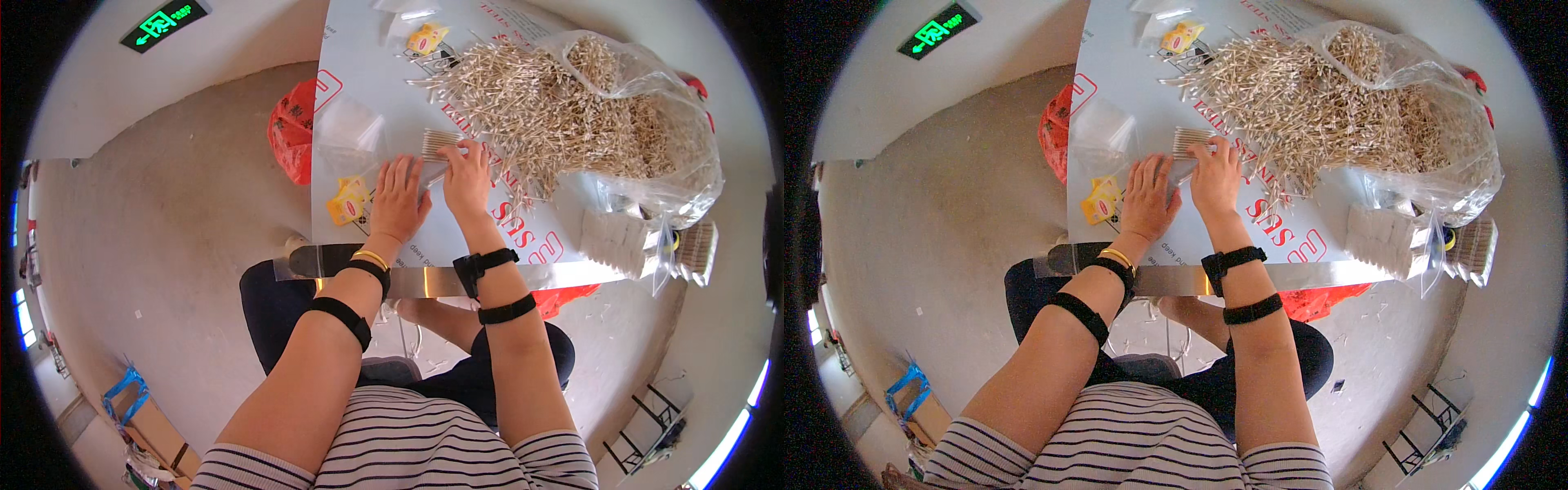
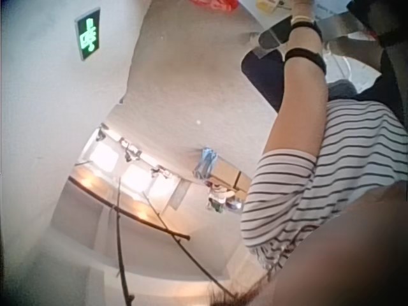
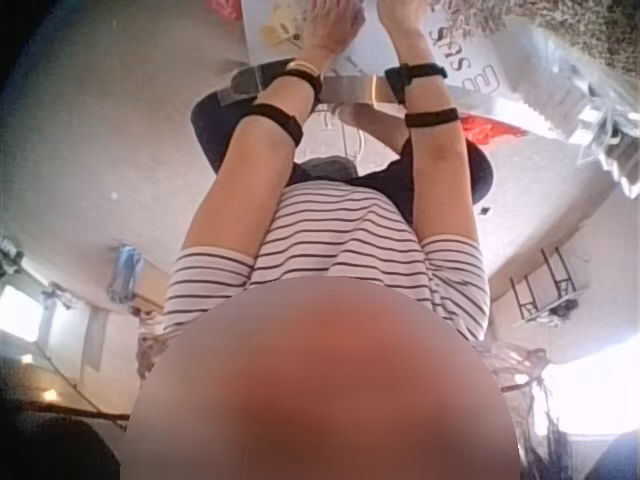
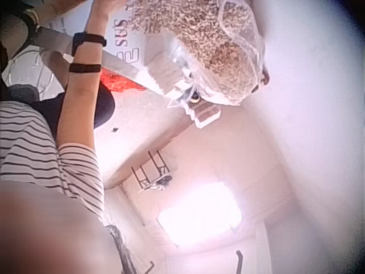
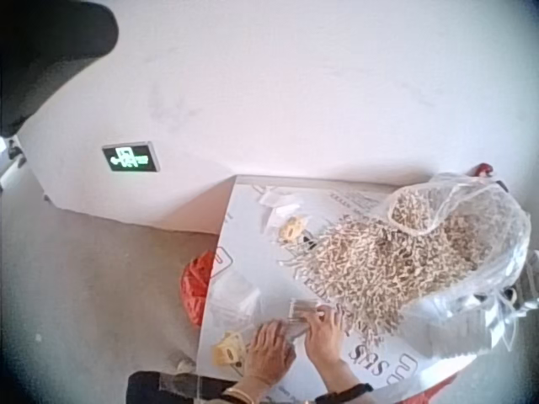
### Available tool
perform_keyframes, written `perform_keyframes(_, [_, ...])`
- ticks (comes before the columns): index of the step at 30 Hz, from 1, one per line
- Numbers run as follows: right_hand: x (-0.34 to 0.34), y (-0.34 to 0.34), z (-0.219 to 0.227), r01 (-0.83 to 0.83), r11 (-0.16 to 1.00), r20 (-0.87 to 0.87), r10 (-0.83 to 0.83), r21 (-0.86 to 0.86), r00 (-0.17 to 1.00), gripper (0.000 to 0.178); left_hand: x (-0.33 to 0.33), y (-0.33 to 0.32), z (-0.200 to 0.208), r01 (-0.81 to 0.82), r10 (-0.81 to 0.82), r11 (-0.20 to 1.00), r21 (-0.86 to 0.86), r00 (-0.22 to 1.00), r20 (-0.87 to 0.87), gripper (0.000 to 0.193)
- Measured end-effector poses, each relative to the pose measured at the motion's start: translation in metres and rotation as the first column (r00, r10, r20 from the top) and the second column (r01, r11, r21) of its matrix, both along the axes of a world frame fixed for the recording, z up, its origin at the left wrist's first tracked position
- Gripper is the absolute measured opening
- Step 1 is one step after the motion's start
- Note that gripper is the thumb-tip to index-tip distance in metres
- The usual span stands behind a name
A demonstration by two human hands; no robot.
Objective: The person arranges cotton swabs into a row on a metal surface, places a label on top, and slides the bundle into a plastic bag. After placing the small bag into a larger one, the person gathers more swabs from a pile to begin a new row.
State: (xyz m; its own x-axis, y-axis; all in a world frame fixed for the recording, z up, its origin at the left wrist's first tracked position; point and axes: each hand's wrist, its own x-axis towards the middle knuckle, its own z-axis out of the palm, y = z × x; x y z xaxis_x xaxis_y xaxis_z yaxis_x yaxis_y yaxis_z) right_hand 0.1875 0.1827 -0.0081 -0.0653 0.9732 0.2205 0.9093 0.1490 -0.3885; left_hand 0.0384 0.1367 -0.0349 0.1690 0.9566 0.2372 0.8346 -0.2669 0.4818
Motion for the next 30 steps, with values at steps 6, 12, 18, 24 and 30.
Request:
perform_keyframes(6, [-0.001,0.007,0.002,-0.006,1.000,0.010,0.006,-0.006,1.000,0.029,-0.001,0.000,0.001,-0.001,0.001,1.000,0.013,1.000,0.003,0.064])
perform_keyframes(12, [0.000,0.017,-0.001,-0.032,0.999,0.005,0.032,0.041,0.999,0.026,-0.002,0.000,0.001,-0.003,0.003,1.000,0.025,1.000,0.011,0.063])
perform_keyframes(18, [0.001,0.022,-0.002,-0.032,0.999,0.031,0.032,0.004,0.999,0.023,0.000,0.000,0.002,-0.002,0.002,1.000,0.012,1.000,0.018,0.062])
perform_keyframes(24, [-0.001,0.026,0.001,-0.038,0.999,0.048,0.037,0.019,0.998,0.023,0.000,0.000,0.000,-0.006,0.006,0.999,0.033,1.000,0.006,0.061])
perform_keyframes(30, [-0.002,0.032,0.003,-0.042,0.999,0.036,0.042,0.012,0.998,0.026,-0.001,0.000,0.000,-0.015,0.015,0.999,0.032,1.000,-0.001,0.060])
